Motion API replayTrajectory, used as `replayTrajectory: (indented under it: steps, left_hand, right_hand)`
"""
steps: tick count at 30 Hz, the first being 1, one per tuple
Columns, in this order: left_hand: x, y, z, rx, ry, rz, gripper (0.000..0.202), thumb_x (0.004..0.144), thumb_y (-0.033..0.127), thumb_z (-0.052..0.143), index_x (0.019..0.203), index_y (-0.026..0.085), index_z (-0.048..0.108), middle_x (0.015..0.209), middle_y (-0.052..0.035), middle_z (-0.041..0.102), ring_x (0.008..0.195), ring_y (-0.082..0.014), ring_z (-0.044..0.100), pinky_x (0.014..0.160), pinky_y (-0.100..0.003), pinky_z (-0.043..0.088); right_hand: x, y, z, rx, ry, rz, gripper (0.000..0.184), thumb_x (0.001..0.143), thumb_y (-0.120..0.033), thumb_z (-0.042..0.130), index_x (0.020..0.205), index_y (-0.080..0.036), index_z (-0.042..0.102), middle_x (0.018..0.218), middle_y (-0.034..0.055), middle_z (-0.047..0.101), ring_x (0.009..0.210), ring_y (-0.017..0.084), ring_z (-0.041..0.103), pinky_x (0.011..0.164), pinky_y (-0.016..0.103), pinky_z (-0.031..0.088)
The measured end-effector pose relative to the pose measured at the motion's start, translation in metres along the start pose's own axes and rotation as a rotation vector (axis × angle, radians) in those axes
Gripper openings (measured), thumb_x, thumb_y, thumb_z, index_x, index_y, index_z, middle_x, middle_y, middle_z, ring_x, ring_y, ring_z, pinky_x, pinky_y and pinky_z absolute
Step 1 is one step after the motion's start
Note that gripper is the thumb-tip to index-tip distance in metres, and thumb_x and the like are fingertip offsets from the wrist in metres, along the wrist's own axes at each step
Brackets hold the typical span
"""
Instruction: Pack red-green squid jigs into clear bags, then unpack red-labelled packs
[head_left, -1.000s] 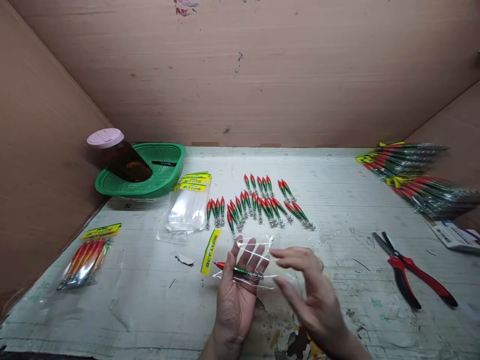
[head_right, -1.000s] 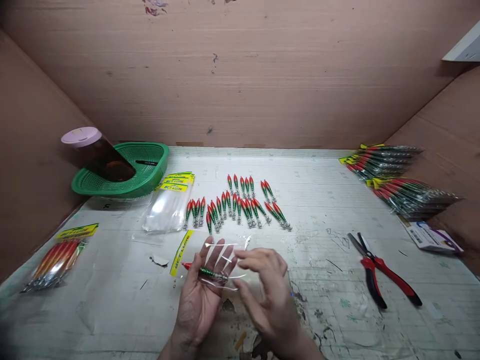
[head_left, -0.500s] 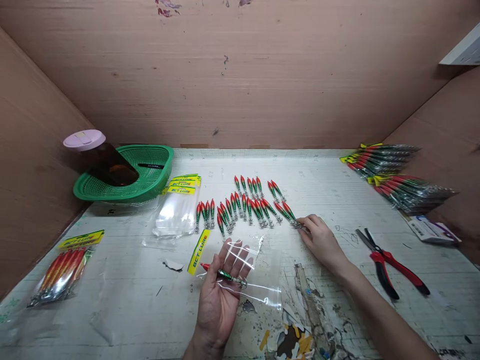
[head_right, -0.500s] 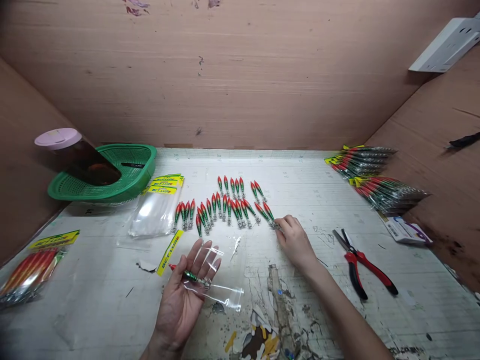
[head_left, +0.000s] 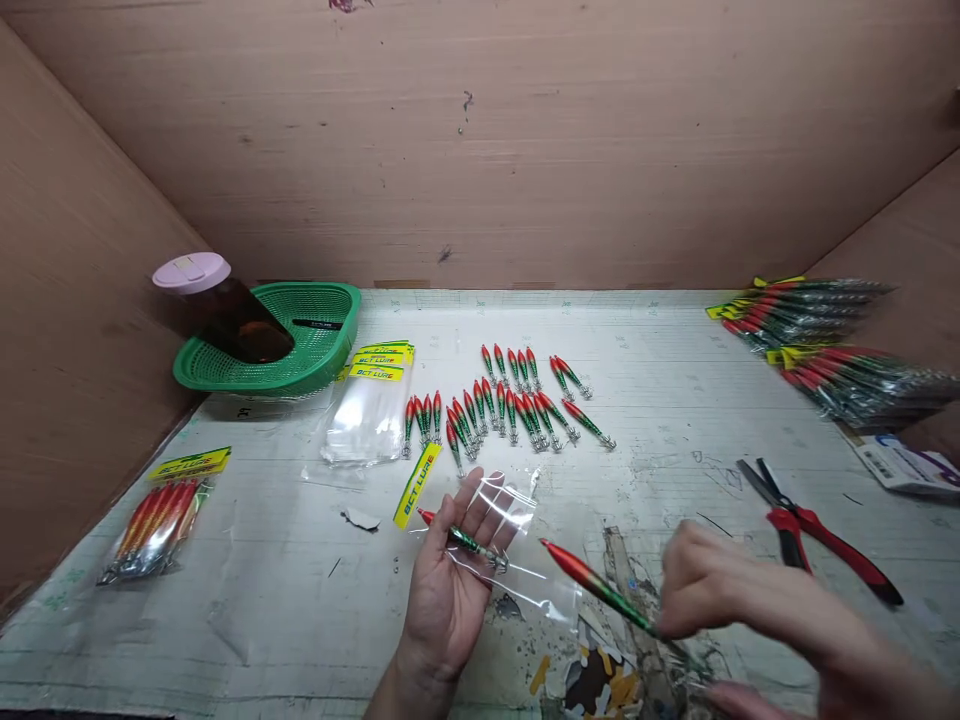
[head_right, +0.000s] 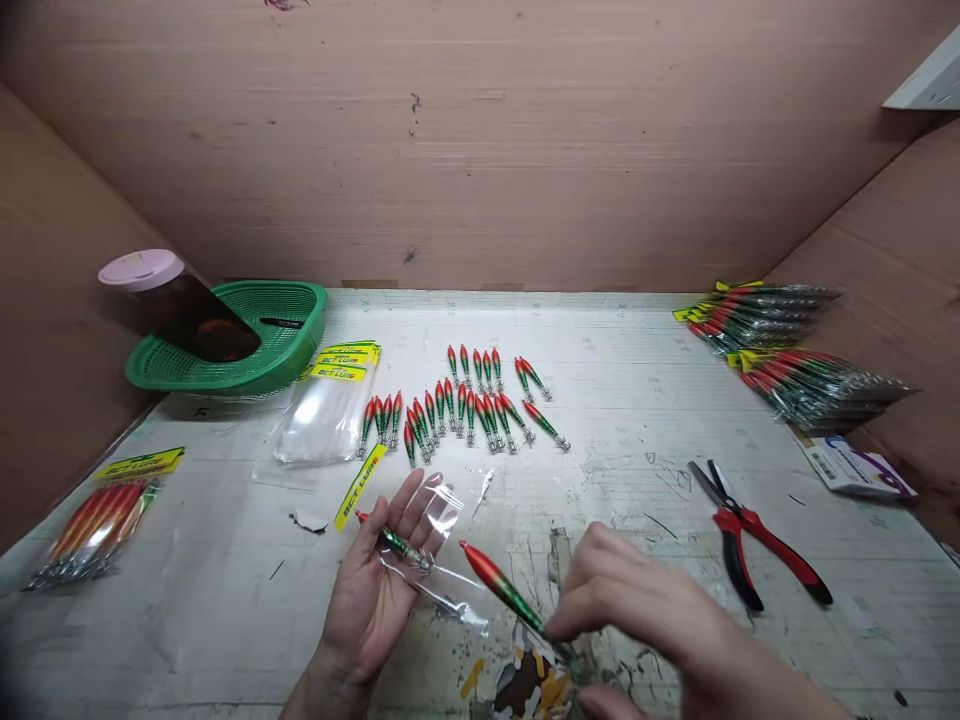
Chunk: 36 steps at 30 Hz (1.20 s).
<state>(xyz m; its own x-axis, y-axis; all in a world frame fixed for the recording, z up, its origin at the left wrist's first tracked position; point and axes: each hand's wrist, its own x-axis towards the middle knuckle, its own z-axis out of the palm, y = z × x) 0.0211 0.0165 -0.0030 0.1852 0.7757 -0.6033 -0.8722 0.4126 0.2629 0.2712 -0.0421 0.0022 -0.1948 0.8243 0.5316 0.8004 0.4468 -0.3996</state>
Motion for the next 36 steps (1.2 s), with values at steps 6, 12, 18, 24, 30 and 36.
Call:
replayTrajectory:
  steps: [6, 12, 18, 24, 30, 36]
  left_hand:
    - [-0.009, -0.009, 0.001, 0.007, -0.057, -0.082, 0.035, 0.096, 0.028, 0.044, 0.118, 0.010, 0.064, 0.120, -0.0164, 0.067, 0.115, -0.0267, 0.061, 0.105, -0.044, 0.043]
    - [-0.012, -0.013, -0.001, -0.033, -0.149, -0.106, 0.039, 0.099, 0.027, 0.035, 0.110, 0.012, 0.069, 0.117, -0.0140, 0.069, 0.112, -0.0221, 0.063, 0.098, -0.034, 0.048]
    - [-0.009, -0.013, -0.003, -0.085, -0.224, -0.099, 0.043, 0.100, 0.027, 0.032, 0.105, 0.011, 0.071, 0.115, -0.0135, 0.070, 0.107, -0.0192, 0.066, 0.094, -0.028, 0.051]
    - [-0.007, -0.007, -0.011, -0.105, -0.306, -0.023, 0.039, 0.100, 0.030, 0.034, 0.112, 0.018, 0.069, 0.121, -0.0074, 0.067, 0.110, -0.0213, 0.064, 0.091, -0.035, 0.055]
    - [-0.005, -0.006, -0.014, -0.085, -0.411, -0.012, 0.030, 0.096, 0.031, 0.046, 0.113, 0.020, 0.069, 0.119, -0.0054, 0.068, 0.108, -0.0215, 0.065, 0.090, -0.033, 0.055]
    - [-0.002, -0.006, -0.014, -0.092, -0.212, -0.008, 0.031, 0.097, 0.025, 0.043, 0.106, 0.019, 0.072, 0.114, -0.0074, 0.071, 0.103, -0.0217, 0.067, 0.089, -0.034, 0.056]
  right_hand:
    - [0.052, -0.047, 0.015, 0.005, -0.085, -0.246, 0.023, 0.092, -0.024, 0.050, 0.111, -0.019, 0.064, 0.090, 0.0074, 0.070, 0.082, 0.021, 0.059, 0.074, 0.036, 0.045]
    - [0.072, -0.064, 0.028, -0.018, -0.022, -0.419, 0.025, 0.091, -0.006, 0.042, 0.093, -0.009, 0.067, 0.096, 0.0116, 0.071, 0.091, 0.023, 0.056, 0.082, 0.039, 0.039]
    - [0.069, -0.069, 0.033, -0.014, 0.006, -0.356, 0.028, 0.095, -0.010, 0.040, 0.094, -0.015, 0.067, 0.093, 0.0069, 0.069, 0.087, 0.020, 0.057, 0.077, 0.038, 0.033]
    - [0.083, -0.014, 0.029, 0.054, 0.152, -0.164, 0.020, 0.086, -0.007, 0.055, 0.101, -0.021, 0.059, 0.085, 0.0037, 0.061, 0.082, 0.017, 0.057, 0.070, 0.032, 0.043]
    - [0.084, 0.090, 0.053, -0.089, -0.145, 0.162, 0.022, 0.089, -0.036, 0.048, 0.099, -0.021, 0.061, 0.092, 0.0081, 0.059, 0.073, 0.020, 0.061, 0.060, 0.033, 0.049]
    - [0.081, 0.092, 0.053, -0.071, -0.205, 0.140, 0.022, 0.091, -0.035, 0.046, 0.103, -0.022, 0.058, 0.099, 0.0089, 0.059, 0.081, 0.021, 0.061, 0.063, 0.032, 0.050]
